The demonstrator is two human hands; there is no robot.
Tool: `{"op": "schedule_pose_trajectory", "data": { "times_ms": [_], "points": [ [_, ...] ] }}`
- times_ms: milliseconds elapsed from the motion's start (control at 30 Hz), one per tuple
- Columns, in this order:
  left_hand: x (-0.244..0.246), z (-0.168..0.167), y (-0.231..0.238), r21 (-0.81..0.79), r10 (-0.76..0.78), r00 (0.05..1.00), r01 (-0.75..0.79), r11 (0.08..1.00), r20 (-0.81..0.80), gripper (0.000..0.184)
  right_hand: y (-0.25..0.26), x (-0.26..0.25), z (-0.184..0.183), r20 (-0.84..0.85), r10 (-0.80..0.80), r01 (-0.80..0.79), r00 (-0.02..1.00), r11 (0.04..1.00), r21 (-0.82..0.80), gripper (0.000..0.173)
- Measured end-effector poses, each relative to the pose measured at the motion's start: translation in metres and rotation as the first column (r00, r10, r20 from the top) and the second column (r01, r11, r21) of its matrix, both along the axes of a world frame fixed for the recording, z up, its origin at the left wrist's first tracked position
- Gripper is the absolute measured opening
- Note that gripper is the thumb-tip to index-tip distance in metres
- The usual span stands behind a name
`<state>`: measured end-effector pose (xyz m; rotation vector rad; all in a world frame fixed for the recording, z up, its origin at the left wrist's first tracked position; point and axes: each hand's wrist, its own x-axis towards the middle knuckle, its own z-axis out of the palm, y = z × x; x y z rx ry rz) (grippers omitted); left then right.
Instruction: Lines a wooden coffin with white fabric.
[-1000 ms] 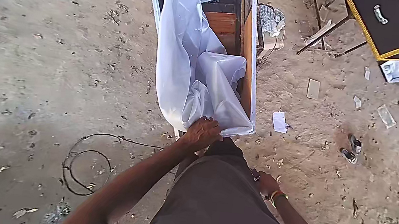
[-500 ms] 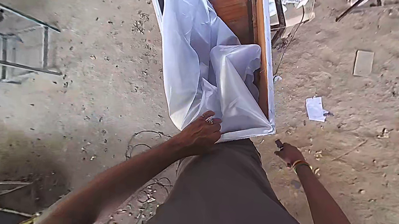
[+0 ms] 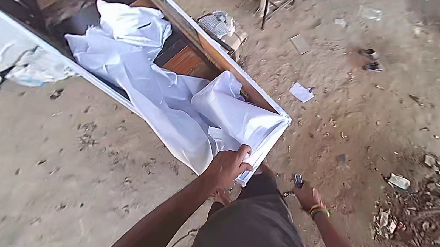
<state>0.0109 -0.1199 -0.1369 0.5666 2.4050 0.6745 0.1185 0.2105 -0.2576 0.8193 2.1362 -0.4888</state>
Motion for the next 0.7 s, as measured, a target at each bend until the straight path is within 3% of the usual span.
{"op": "schedule_pose_trajectory", "data": {
  "times_ms": [67,133,200,300,367,433,567,633,700],
  "points": [
    [-0.002,0.011,0.002,-0.201,-0.061,0.991,0.084,0.976,0.121,0.053,-0.016,0.048,-0.005,0.020,-0.085,0.086,0.996,0.996,-0.020,0.058],
    [0.004,0.020,0.001,-0.348,-0.116,0.986,0.152,0.925,0.124,0.033,-0.030,0.083,-0.003,0.048,-0.077,0.077,0.996,0.997,-0.008,0.058],
    [0.014,0.034,-0.002,-0.416,-0.123,0.988,0.153,0.897,0.097,0.026,-0.040,0.109,0.003,0.083,-0.050,0.050,0.995,0.999,0.002,0.057],
    [0.031,0.042,-0.018,-0.444,-0.155,0.987,0.124,0.888,-0.036,0.025,-0.047,0.133,0.004,0.074,-0.152,0.156,0.986,0.987,-0.048,0.055],
    [0.041,0.032,-0.033,-0.398,-0.176,0.950,0.062,0.915,-0.258,0.021,-0.052,0.136,0.003,0.043,-0.237,0.240,0.971,0.963,-0.125,0.054],
    [0.049,0.018,-0.047,-0.240,-0.163,0.883,0.059,0.969,-0.441,0.019,-0.057,0.129,0.009,0.049,-0.201,0.206,0.978,0.967,-0.148,0.054],
    [0.043,0.020,-0.061,0.024,-0.202,0.916,0.224,0.974,-0.348,0.028,-0.063,0.098,0.025,-0.003,-0.080,0.078,0.997,0.979,-0.188,0.057],
    [0.035,0.024,-0.069,0.034,-0.301,0.887,0.333,0.942,-0.351,0.033,-0.066,0.087,0.028,-0.066,-0.048,0.032,0.997,0.972,-0.233,0.056],
    [0.034,0.025,-0.074,0.052,-0.273,0.866,0.323,0.945,-0.419,0.034,-0.066,0.086,0.028,-0.125,-0.036,0.004,0.992,0.968,-0.252,0.053]
  ]
}}
